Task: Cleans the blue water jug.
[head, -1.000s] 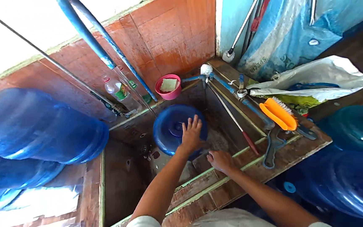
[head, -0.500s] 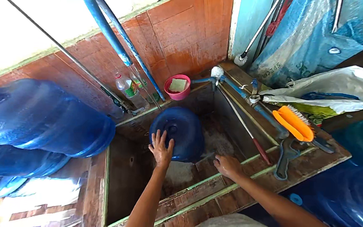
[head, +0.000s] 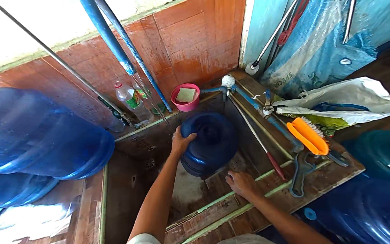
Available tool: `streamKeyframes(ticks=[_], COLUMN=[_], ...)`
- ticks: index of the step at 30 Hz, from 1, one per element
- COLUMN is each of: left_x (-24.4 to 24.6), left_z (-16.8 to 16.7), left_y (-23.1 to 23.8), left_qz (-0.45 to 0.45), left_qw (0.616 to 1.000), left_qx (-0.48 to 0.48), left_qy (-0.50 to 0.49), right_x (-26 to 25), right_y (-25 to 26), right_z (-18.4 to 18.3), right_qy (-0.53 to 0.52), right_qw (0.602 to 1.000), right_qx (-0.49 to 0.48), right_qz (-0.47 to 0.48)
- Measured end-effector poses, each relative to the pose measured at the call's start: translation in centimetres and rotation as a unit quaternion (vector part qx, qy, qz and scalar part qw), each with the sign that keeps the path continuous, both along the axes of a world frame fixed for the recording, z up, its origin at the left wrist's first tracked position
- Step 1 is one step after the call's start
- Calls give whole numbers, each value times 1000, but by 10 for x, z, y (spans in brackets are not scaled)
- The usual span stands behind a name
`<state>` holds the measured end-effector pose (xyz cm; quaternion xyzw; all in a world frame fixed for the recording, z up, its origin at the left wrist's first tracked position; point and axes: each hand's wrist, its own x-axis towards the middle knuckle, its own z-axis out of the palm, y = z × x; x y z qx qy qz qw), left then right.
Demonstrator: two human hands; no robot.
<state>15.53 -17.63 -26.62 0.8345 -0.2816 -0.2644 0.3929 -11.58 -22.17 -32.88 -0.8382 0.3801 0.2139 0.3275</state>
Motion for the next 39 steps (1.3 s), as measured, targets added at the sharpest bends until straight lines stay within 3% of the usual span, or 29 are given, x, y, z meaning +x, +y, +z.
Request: streamKeyframes(ticks=[3,6,10,15,18,23,27,29,31,33,39], left_x=[13,6,-13,-61,-68,-63,-85,-101,-110,-104,-23], left_z=[25,39,18,8,10,17,8,-13,-29,-31,-16], left_y=[-18,-42,-59,-81,-87,-80,-72,-57,-34,-5,67], left_qz=[-71,-78,-108,-226,-250,-225,-268,-214,-90,2,37], left_qw=[989,962,954,941,938,949,936,932,923,918,939], left_qx=[119,215,147,115,115,112,104,42,2,4,26], left_qy=[-55,-149,-238,-225,-212,-189,-201,-289,-373,-396,-342], right_x=[0,2,4,4,3,3,1,0,-1,-1,1], right_y=[0,-1,-1,1,0,-1,0,0,-1,-2,0], right_z=[-2,-2,-1,9,7,6,1,1,0,-1,1], right_qy=[-13,-6,-2,62,75,25,-22,-31,-43,-50,-40], right_qw=[1000,1000,1000,997,996,1000,999,998,998,997,999], right_qx=[1,1,0,7,3,2,-4,-6,-9,-5,10], right_qz=[-12,-8,-11,35,50,0,-42,-47,-51,-52,-30])
